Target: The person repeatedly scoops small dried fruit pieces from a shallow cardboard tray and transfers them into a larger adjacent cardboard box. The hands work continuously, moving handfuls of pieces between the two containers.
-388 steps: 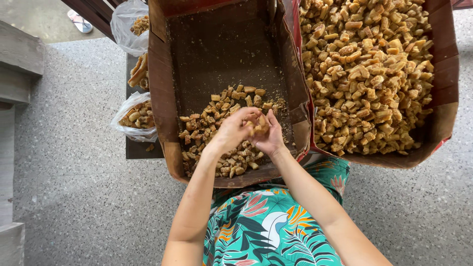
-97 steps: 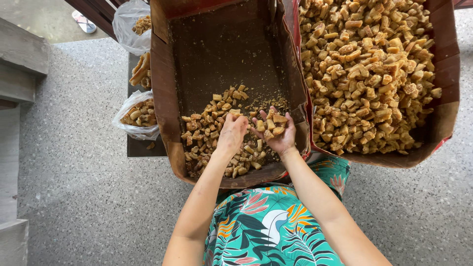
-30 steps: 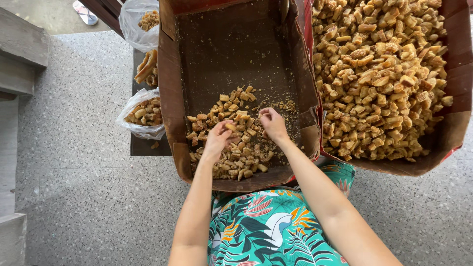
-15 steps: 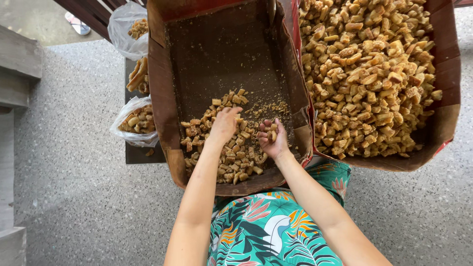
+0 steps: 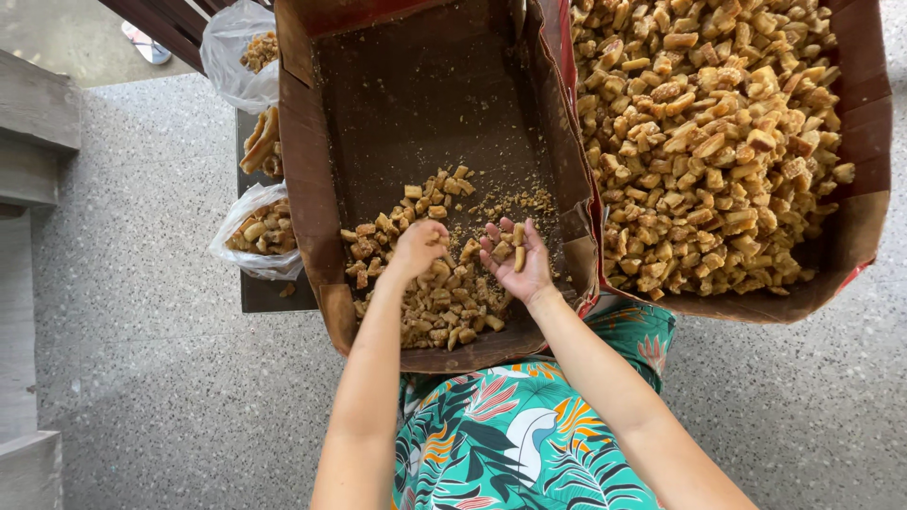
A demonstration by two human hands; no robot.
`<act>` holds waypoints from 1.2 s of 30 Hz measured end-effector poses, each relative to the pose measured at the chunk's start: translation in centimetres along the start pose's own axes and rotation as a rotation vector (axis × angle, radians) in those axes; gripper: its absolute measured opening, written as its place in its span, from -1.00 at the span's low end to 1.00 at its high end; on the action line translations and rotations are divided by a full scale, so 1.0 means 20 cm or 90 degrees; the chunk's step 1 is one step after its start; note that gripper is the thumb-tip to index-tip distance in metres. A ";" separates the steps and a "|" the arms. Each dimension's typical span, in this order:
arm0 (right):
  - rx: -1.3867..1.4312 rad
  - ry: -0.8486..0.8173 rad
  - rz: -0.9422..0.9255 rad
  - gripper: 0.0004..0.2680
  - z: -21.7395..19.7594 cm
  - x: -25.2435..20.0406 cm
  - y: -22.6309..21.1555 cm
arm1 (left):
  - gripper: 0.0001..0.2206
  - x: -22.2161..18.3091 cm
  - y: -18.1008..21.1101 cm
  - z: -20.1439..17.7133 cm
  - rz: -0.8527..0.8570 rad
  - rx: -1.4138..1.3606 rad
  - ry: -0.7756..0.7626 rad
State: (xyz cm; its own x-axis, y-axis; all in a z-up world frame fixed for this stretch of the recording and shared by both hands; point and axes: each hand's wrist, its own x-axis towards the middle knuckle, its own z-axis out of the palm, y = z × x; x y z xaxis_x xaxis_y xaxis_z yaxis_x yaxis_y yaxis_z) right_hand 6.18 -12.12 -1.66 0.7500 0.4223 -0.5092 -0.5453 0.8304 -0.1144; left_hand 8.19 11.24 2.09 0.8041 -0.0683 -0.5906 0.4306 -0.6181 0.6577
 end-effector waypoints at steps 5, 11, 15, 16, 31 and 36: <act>-0.009 0.013 0.030 -0.66 0.10 -0.04 0.04 | -0.75 -0.17 -0.05 -0.15 -0.021 -0.473 -0.104; -0.106 0.071 0.074 -0.62 0.14 -0.04 0.12 | -0.66 -0.24 0.17 -0.04 0.015 -0.243 -0.139; -0.075 -0.010 0.095 -0.60 0.10 -0.02 0.15 | -0.59 -0.25 0.30 0.05 0.179 -0.154 -0.109; -0.067 -0.022 0.086 -0.60 0.09 -0.02 0.14 | -0.58 -0.25 0.32 0.05 0.188 -0.122 -0.087; 0.083 -0.008 -0.050 -0.74 0.08 -0.06 -0.05 | -0.65 -0.29 0.13 -0.07 0.020 0.124 0.095; 0.086 -0.028 -0.064 -0.73 0.02 -0.04 -0.04 | -0.44 -0.23 0.14 0.25 0.085 0.364 0.039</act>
State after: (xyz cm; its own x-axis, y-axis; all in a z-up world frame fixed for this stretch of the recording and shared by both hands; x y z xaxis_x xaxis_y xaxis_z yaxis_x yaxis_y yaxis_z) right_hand 6.18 -13.02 -0.79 0.8156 0.3481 -0.4622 -0.4138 0.9092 -0.0456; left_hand 3.72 5.86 4.27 0.8659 -0.1391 -0.4806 0.0485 -0.9327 0.3575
